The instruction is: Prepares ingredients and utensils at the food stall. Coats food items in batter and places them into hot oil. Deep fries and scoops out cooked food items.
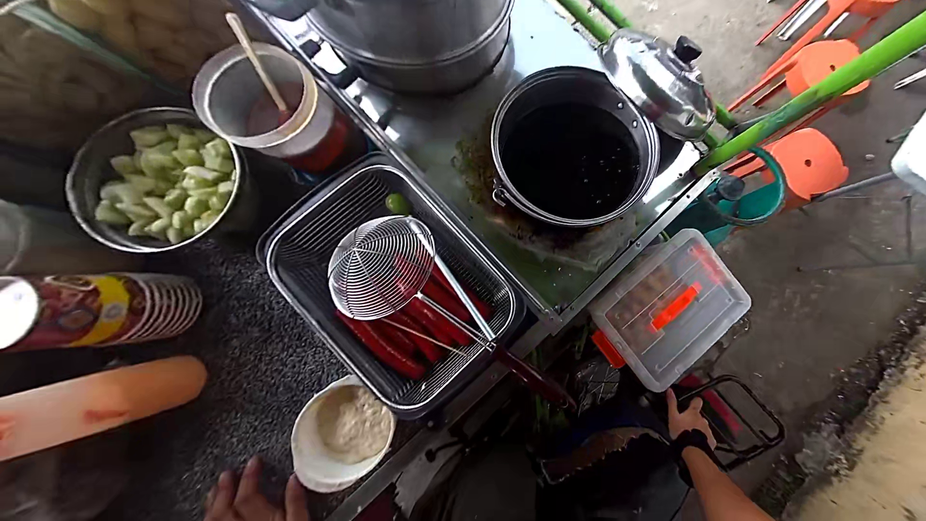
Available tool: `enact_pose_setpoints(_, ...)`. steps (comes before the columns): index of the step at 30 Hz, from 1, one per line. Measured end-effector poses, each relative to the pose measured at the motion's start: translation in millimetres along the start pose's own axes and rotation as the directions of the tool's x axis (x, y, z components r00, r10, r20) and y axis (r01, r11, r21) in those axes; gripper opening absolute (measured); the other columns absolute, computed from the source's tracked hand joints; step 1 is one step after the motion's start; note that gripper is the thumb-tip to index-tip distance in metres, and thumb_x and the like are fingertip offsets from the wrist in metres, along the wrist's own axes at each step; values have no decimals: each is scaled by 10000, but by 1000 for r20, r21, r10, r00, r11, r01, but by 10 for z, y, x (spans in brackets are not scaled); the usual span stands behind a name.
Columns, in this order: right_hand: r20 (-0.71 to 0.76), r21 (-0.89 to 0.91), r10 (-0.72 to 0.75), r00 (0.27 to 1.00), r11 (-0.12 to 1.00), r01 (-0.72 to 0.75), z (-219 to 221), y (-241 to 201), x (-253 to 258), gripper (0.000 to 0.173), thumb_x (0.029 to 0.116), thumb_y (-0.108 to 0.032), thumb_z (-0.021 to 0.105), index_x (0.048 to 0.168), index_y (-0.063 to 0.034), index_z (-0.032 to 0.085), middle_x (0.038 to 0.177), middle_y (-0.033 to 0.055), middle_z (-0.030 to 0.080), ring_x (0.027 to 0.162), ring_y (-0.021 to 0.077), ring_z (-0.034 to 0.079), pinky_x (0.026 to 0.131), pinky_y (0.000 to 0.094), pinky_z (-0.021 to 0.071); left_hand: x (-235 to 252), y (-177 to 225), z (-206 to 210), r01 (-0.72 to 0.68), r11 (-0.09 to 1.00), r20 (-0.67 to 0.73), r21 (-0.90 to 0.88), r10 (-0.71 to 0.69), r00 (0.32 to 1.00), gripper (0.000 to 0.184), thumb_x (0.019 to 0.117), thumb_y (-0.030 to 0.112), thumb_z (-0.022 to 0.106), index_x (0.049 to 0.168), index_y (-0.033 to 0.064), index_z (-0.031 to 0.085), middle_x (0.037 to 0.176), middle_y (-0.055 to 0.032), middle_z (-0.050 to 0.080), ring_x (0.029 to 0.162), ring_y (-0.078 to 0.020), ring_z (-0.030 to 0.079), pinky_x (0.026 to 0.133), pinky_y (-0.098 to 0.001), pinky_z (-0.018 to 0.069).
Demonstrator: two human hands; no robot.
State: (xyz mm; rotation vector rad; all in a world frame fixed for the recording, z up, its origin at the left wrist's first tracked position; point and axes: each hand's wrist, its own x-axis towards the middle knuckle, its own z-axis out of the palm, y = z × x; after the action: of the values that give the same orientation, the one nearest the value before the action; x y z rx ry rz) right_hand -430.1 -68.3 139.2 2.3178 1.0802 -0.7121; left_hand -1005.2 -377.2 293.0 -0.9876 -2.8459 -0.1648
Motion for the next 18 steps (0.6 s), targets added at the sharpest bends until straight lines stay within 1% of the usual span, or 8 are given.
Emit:
enact_pose_setpoints(2, 2, -11, 8, 1000, 1000, -8, 9, 3, -3, 845, 992, -710, 407, 1583, -111, 336, 1172, 246, 715, 1143, 409, 682, 948, 589, 523, 13, 17, -17, -9, 1000, 10, 5, 9, 1000, 846, 988, 678, 284, 1505, 31, 456, 1557, -314, 380, 1482, -474, 315, 1206, -573, 210)
enact_pose_setpoints(4, -6, -23, 13, 1000, 1000, -14, 6, 10, -3, 843, 991, -716, 398, 1578, -114, 345, 1166, 247, 716, 1141, 409, 683, 947, 588, 523, 16, 74, -54, -1, 1000, 27, 11, 0, 1000, 836, 985, 656, 293, 1505, 20, 449, 1556, -329, 369, 1479, -490, 309, 1200, -586, 211)
enact_pose_setpoints(8, -22, -6, -1, 1000, 1000, 0, -2, -22, -21, 850, 997, -715, 380, 1590, -109, 329, 1204, 269, 696, 1165, 434, 664, 953, 607, 510, 63, 176, -88, 22, 1000, 33, 19, -22, 999, 869, 960, 663, 288, 1501, 1, 443, 1552, -341, 366, 1476, -506, 300, 1176, -625, 210)
enact_pose_setpoints(11, -6, -5, 12, 1000, 1000, -12, -45, -28, -78, 848, 1005, -708, 366, 1606, -113, 305, 1252, 271, 677, 1205, 435, 643, 989, 609, 489, 70, 223, -145, 31, 999, 71, 22, -33, 997, 892, 951, 663, 286, 1506, -20, 428, 1559, -349, 349, 1473, -523, 295, 1169, -648, 207)
enact_pose_setpoints(13, -9, -1, 19, 1000, 1000, -19, -40, -40, -85, 846, 1002, -719, 350, 1602, -123, 318, 1264, 266, 674, 1220, 430, 635, 1005, 608, 478, 88, 205, -143, 18, 999, 74, 27, -20, 997, 907, 947, 674, 274, 1507, -23, 424, 1557, -350, 351, 1471, -520, 299, 1171, -642, 209)
enact_pose_setpoints(16, -40, 21, 16, 999, 1000, -15, -40, -26, -71, 828, 998, -728, 346, 1583, -141, 371, 1248, 264, 682, 1215, 434, 636, 998, 615, 474, 74, 220, -144, 3, 999, 71, 42, -6, 997, 908, 960, 675, 242, 1513, -25, 411, 1554, -352, 354, 1471, -522, 299, 1170, -635, 218)
enact_pose_setpoints(18, -37, 45, 12, 999, 999, -10, -37, -23, -66, 838, 996, -735, 338, 1584, -139, 371, 1260, 280, 672, 1222, 447, 628, 1001, 628, 467, 72, 189, -146, -9, 999, 74, 50, 6, 997, 917, 966, 681, 225, 1521, -30, 392, 1554, -358, 347, 1471, -525, 296, 1178, -629, 213)
